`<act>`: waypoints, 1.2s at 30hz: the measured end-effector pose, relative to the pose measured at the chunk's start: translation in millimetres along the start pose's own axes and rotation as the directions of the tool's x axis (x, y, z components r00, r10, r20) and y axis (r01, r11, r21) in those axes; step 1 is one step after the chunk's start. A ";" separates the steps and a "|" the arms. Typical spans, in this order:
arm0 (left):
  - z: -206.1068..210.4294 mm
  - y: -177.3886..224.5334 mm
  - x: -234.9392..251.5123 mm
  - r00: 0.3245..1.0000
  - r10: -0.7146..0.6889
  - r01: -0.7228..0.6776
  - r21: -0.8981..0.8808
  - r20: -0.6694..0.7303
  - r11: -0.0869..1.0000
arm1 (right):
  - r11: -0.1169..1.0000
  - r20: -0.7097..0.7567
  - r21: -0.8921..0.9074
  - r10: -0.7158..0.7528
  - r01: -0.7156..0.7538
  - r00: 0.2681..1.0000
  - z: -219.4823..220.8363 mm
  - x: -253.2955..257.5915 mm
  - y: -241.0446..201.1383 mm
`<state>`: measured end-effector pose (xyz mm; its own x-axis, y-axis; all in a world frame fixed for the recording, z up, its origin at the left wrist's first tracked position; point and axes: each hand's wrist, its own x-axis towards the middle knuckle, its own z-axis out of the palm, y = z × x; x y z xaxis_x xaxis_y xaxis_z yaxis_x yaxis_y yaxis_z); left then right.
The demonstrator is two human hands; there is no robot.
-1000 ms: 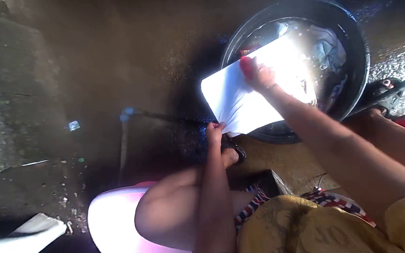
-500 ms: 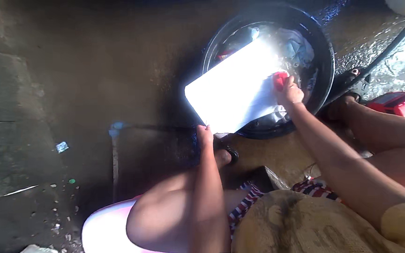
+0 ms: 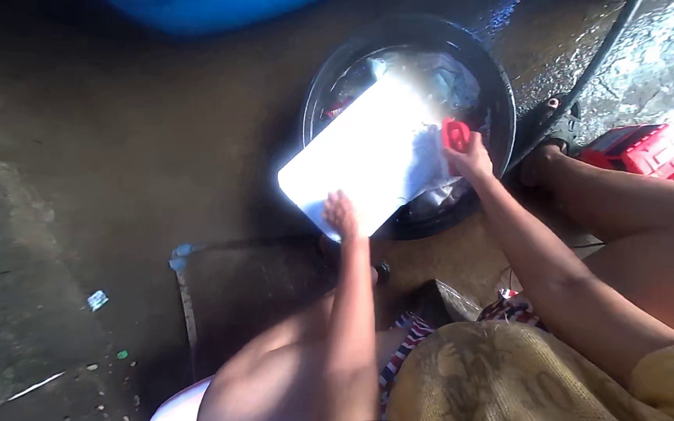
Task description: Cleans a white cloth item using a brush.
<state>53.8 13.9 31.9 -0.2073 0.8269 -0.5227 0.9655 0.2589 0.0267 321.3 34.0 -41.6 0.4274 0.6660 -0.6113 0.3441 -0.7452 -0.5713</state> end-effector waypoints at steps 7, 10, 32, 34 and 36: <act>77.3 150.5 15.0 0.737 0.632 -0.628 -0.105 0.238 0.771 | 0.697 0.028 0.707 0.138 -0.117 0.990 -42.2 10.8 10.9; 70.3 164.3 11.2 0.766 0.551 -0.563 -0.068 0.332 0.824 | 0.675 0.039 0.733 0.086 -0.087 0.996 -49.0 12.2 16.4; -24.2 144.4 33.1 0.841 0.539 -0.465 -0.446 0.046 0.765 | 0.278 0.095 0.958 -0.065 -0.074 0.993 -35.3 -3.1 29.3; -47.7 135.5 38.0 0.855 0.512 -0.416 -0.706 -0.087 0.573 | 0.321 0.105 0.945 -0.141 -0.055 0.984 -23.6 -12.8 24.8; -71.1 126.7 43.2 0.826 0.518 -0.475 -0.767 -0.221 0.431 | 0.429 0.139 0.903 -0.286 -0.003 0.948 -15.6 -22.4 13.1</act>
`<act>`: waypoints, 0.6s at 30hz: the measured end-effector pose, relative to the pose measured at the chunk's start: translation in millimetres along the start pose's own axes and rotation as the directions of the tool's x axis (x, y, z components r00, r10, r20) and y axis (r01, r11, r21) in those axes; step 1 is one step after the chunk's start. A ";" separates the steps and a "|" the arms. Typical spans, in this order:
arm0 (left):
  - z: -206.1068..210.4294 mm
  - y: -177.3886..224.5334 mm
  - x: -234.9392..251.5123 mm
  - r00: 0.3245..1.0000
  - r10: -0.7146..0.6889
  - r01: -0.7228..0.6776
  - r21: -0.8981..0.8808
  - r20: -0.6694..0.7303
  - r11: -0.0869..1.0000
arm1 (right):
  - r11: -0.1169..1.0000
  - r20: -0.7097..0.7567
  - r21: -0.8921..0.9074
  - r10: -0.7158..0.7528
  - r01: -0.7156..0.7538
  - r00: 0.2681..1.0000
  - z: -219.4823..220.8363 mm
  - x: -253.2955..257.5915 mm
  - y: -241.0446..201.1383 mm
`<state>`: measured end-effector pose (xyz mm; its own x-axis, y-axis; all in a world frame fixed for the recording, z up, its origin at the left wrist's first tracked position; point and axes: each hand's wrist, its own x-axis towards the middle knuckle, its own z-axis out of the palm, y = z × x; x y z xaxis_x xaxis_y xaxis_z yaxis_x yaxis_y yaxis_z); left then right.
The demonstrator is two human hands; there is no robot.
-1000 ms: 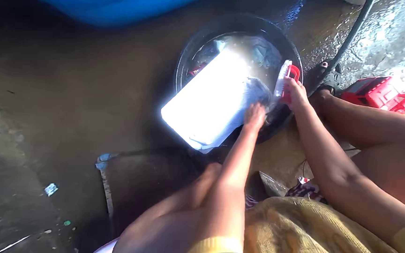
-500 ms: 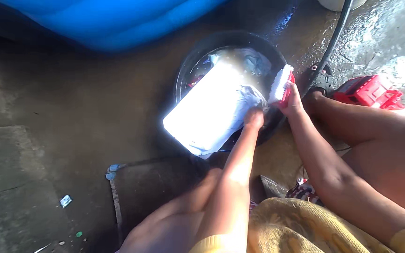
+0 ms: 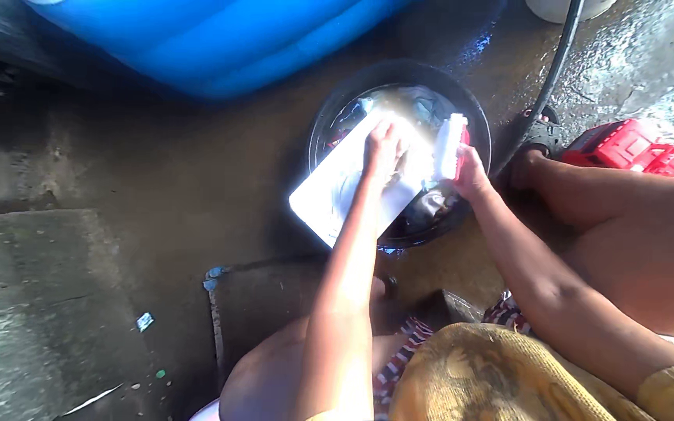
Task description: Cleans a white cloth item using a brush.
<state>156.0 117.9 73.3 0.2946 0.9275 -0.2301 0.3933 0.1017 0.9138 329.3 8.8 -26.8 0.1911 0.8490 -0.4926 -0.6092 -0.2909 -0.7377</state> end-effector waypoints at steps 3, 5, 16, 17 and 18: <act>-32.8 28.1 -0.7 0.994 0.070 -0.078 -0.102 -0.082 0.992 | 0.964 0.229 -0.265 0.064 -0.001 0.971 44.8 -14.3 -22.0; -49.8 53.2 -8.0 0.993 0.021 -0.045 -0.210 -0.118 0.977 | 0.914 0.364 -0.405 0.126 0.035 0.923 80.0 -29.8 -43.5; -100.6 122.4 -33.6 0.998 0.021 -0.046 -0.544 -0.052 0.838 | 0.627 0.768 -0.542 0.098 0.560 0.633 145.3 -31.6 -47.8; -98.6 126.0 -32.6 0.998 0.036 -0.054 -0.550 -0.044 0.833 | 0.466 0.784 -0.586 0.120 0.663 0.609 147.7 -28.6 -50.8; -96.7 129.8 -31.0 0.998 0.052 -0.065 -0.547 -0.039 0.835 | 0.266 0.777 -0.628 0.177 0.731 0.604 149.2 -25.3 -54.9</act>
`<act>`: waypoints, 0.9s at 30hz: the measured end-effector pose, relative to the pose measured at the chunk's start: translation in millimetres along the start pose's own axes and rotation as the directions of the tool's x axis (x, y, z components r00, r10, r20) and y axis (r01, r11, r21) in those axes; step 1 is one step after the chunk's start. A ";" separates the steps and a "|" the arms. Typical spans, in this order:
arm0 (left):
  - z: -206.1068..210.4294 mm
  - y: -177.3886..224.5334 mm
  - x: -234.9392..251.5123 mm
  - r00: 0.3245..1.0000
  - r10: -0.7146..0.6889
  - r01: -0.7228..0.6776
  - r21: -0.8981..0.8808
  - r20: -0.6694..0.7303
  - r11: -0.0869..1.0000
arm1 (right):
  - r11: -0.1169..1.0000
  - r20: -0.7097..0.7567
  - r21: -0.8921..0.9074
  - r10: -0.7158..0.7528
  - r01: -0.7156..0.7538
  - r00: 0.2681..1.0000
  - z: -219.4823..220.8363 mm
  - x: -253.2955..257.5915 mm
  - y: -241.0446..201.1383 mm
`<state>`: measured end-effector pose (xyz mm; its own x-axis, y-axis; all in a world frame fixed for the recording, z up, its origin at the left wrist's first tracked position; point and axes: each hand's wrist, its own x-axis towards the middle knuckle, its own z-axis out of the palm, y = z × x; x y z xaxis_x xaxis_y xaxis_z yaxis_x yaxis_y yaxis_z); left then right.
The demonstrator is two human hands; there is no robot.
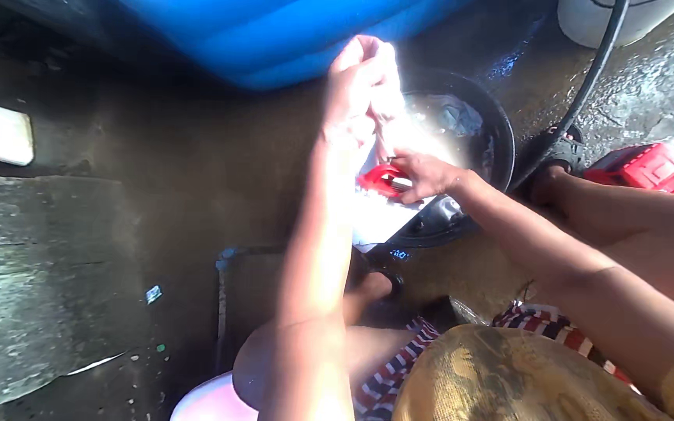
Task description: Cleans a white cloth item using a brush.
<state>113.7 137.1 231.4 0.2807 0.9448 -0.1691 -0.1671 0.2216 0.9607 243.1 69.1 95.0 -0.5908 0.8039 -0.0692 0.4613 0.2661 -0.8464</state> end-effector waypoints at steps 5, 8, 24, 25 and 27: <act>-8.7 -2.1 19.6 0.955 0.294 -0.190 0.675 -0.042 0.713 | 0.806 0.229 -0.588 0.255 -0.075 0.939 -46.7 -16.5 17.6; -27.9 -14.5 17.1 0.943 0.326 -0.045 0.941 -0.070 0.334 | 0.705 0.130 -0.682 0.379 -0.195 0.916 -107.6 -48.1 23.1; -148.4 -233.8 -108.2 0.602 -0.412 0.603 0.050 -0.684 0.796 | 0.921 0.476 -0.367 0.308 -0.132 0.824 58.7 -66.9 49.5; -148.5 -231.4 -109.5 0.581 -0.437 0.634 0.045 -0.687 0.772 | 0.914 0.444 -0.340 0.364 -0.223 0.819 63.0 -61.1 55.9; -143.9 -223.3 -103.1 0.567 -0.424 0.683 0.116 -0.706 0.721 | 0.857 0.318 -0.268 0.510 -0.440 0.799 60.6 -49.3 70.1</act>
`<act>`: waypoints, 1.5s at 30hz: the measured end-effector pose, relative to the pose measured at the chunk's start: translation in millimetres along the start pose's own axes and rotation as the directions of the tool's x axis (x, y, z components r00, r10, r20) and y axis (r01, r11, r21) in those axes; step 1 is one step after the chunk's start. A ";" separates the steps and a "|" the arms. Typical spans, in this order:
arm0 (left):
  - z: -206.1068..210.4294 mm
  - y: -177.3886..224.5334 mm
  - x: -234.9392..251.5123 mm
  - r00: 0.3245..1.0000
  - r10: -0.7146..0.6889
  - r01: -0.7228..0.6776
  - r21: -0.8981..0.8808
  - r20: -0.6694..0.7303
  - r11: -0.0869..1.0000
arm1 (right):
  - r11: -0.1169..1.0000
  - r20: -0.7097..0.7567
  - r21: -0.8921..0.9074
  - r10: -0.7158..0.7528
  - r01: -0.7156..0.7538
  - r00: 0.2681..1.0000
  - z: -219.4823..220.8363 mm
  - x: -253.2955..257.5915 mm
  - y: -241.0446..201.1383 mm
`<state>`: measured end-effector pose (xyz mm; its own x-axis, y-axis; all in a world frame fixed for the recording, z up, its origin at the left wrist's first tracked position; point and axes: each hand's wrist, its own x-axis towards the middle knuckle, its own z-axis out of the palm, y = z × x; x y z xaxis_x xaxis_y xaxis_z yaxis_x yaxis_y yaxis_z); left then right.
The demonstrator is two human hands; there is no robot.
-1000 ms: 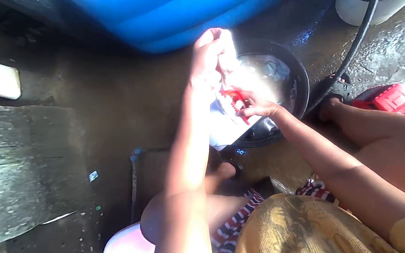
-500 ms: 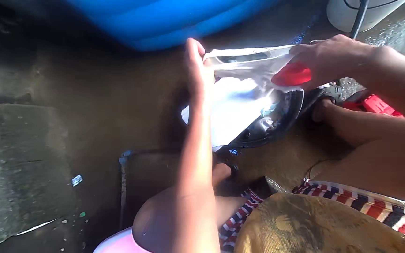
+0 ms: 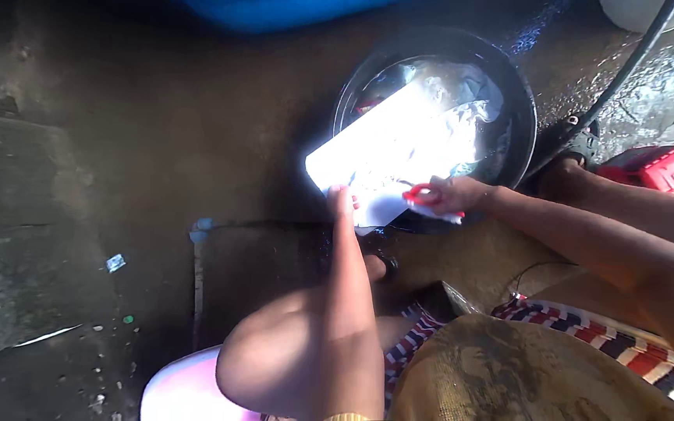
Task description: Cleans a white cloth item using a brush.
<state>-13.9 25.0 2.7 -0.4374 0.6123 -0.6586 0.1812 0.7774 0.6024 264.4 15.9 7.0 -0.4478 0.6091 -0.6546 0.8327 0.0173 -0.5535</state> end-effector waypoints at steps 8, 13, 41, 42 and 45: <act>-5.4 -3.6 1.7 0.995 0.093 -0.070 0.410 -0.037 0.909 | 0.925 -0.387 0.359 0.266 -0.122 0.883 27.5 48.4 -104.3; -29.7 -21.7 10.3 0.993 0.043 0.009 0.424 -0.111 0.906 | 0.997 -0.169 0.074 0.027 -0.014 0.985 42.7 76.8 -136.4; -18.4 -40.8 18.7 0.991 -0.102 0.084 -0.195 -0.084 0.977 | 0.971 -0.315 0.077 0.240 -0.227 0.918 -8.6 84.7 -74.9; -17.3 -40.3 18.0 0.991 -0.102 0.082 -0.215 -0.085 0.973 | 0.954 -0.333 0.106 0.300 -0.281 0.894 -16.6 85.2 -70.4; -16.5 -38.0 15.7 0.989 -0.115 0.093 -0.224 -0.091 0.970 | 0.963 -0.365 0.145 0.266 -0.228 0.892 11.3 79.9 -110.5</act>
<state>-42.1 2.6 -23.1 -0.5334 0.5030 -0.6801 -0.0624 0.7784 0.6247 133.0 53.7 10.1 -0.0593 0.8376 -0.5431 0.8565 -0.2367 -0.4586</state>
